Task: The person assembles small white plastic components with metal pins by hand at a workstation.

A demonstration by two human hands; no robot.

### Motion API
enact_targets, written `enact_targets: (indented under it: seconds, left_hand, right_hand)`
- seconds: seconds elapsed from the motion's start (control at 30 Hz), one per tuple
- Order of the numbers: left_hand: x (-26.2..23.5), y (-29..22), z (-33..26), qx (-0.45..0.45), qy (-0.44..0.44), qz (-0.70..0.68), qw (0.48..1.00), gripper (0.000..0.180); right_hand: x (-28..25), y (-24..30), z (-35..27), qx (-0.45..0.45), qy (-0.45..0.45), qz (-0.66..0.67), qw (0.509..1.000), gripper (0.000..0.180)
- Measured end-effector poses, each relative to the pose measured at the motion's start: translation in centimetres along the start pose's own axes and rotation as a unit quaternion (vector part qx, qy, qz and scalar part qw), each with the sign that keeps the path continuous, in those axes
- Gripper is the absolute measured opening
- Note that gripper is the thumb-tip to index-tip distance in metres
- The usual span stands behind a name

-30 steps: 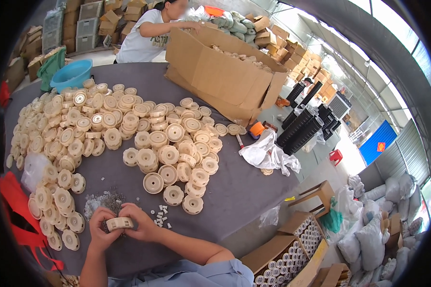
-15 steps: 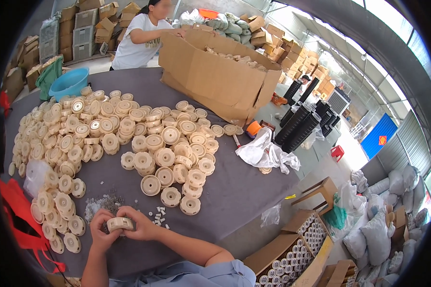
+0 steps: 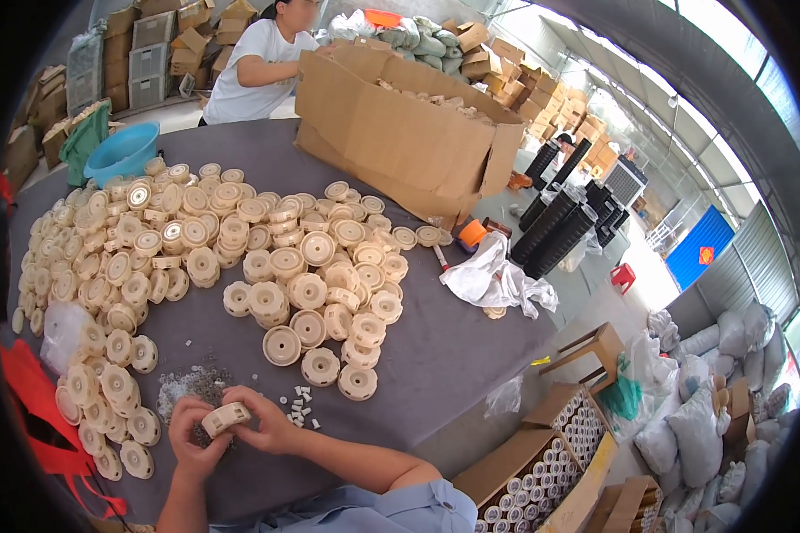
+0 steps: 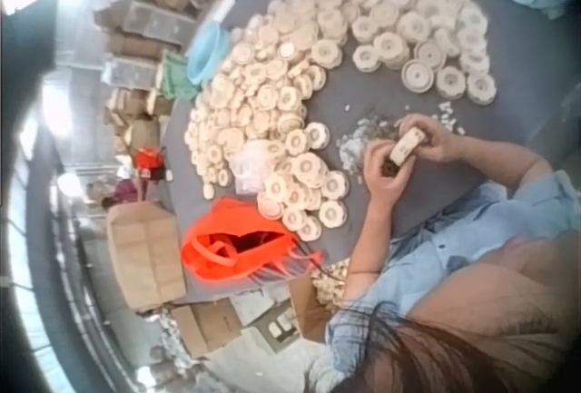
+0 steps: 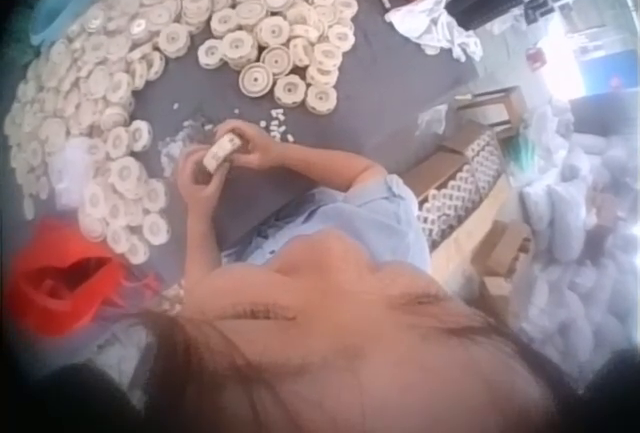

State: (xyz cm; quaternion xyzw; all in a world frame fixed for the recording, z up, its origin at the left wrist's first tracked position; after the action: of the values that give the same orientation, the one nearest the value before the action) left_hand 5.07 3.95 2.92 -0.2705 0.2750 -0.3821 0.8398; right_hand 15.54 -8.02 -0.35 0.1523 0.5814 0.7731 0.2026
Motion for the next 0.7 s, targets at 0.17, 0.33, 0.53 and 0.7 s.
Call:
enact_targets:
  seconds: [0.17,0.33,0.53,0.7]
  left_hand:
    - [0.5,-0.1,0.0,-0.043,-0.027,0.004,0.999,0.027]
    - [0.3,0.5,-0.1,-0.081,-0.036,-0.045,0.995,0.024]
    - [0.1,1.3,-0.7,-0.104,-0.044,-0.060,0.992,0.022]
    - [0.1,1.0,-0.3,-0.119,-0.055,-0.061,0.989,0.021]
  right_hand:
    - [0.0,0.1,-0.1,0.013,-0.035,-0.022,0.999,0.031]
    - [-0.6,-0.4,0.1,0.025,-0.022,-0.049,0.998,0.033]
    - [-0.9,0.4,0.2,0.090,0.055,0.022,0.994,0.038]
    - [-1.1,0.3,0.1,0.122,0.052,0.045,0.990,0.039]
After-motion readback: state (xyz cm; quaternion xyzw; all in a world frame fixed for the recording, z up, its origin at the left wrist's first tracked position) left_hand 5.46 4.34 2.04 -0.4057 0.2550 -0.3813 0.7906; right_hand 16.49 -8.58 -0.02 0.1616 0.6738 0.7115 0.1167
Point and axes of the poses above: each hand's wrist, its own z-axis towards the middle knuckle, its own x-axis out of the palm, y = z × x, the point moved 1 cm from there along z, towards the middle knuckle, and after that the axes turned 13 degrees about x, right-handed, at the moved point
